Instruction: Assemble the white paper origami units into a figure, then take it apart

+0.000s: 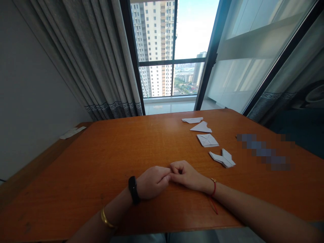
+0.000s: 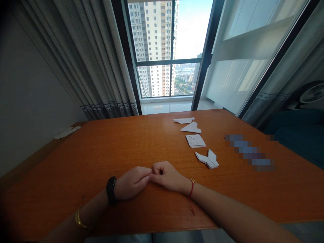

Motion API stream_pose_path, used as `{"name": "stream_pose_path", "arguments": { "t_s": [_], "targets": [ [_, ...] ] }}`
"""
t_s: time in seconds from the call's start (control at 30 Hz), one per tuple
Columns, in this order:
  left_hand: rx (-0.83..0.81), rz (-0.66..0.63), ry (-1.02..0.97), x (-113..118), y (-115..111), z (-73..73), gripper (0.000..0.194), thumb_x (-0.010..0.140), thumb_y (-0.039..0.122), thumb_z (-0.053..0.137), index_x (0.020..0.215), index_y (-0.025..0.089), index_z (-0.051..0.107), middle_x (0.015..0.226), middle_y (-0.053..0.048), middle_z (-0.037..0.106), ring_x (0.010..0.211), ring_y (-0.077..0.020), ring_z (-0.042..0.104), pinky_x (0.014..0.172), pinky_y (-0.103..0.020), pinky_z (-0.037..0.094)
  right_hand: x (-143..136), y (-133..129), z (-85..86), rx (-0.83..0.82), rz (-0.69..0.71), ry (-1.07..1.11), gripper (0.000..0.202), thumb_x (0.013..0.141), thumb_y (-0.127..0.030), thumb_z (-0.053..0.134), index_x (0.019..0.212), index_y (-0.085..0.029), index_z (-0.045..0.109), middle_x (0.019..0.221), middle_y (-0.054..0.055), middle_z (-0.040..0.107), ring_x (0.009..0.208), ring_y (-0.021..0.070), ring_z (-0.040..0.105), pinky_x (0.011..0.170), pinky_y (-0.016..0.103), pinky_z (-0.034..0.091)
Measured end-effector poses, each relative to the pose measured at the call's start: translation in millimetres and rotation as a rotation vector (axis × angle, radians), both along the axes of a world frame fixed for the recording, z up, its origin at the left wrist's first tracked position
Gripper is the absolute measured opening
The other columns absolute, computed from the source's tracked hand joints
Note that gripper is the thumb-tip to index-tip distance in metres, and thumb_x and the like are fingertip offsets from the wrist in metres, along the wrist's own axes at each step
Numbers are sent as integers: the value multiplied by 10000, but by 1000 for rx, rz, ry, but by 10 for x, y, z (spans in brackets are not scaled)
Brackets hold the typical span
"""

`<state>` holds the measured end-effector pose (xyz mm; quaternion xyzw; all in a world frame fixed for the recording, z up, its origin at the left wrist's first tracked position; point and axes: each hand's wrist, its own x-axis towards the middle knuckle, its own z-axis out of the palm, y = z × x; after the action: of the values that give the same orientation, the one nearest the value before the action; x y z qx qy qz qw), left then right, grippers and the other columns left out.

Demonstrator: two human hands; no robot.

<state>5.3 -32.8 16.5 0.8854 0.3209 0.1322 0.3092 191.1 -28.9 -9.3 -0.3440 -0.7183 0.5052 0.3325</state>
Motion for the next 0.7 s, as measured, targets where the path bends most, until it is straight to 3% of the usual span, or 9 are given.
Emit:
{"name": "stream_pose_path", "arguments": {
  "t_s": [0.7],
  "targets": [
    [31,7,21,15,-2,5,144,832,153,385,705,174,450,694,1,541,635,-121,469,604,-223,326,1,12,-24,20,-2,-26,392,744,-271,625,507,-184,324,508,-75,307,518,71,263,477,224,214]
  ]
}}
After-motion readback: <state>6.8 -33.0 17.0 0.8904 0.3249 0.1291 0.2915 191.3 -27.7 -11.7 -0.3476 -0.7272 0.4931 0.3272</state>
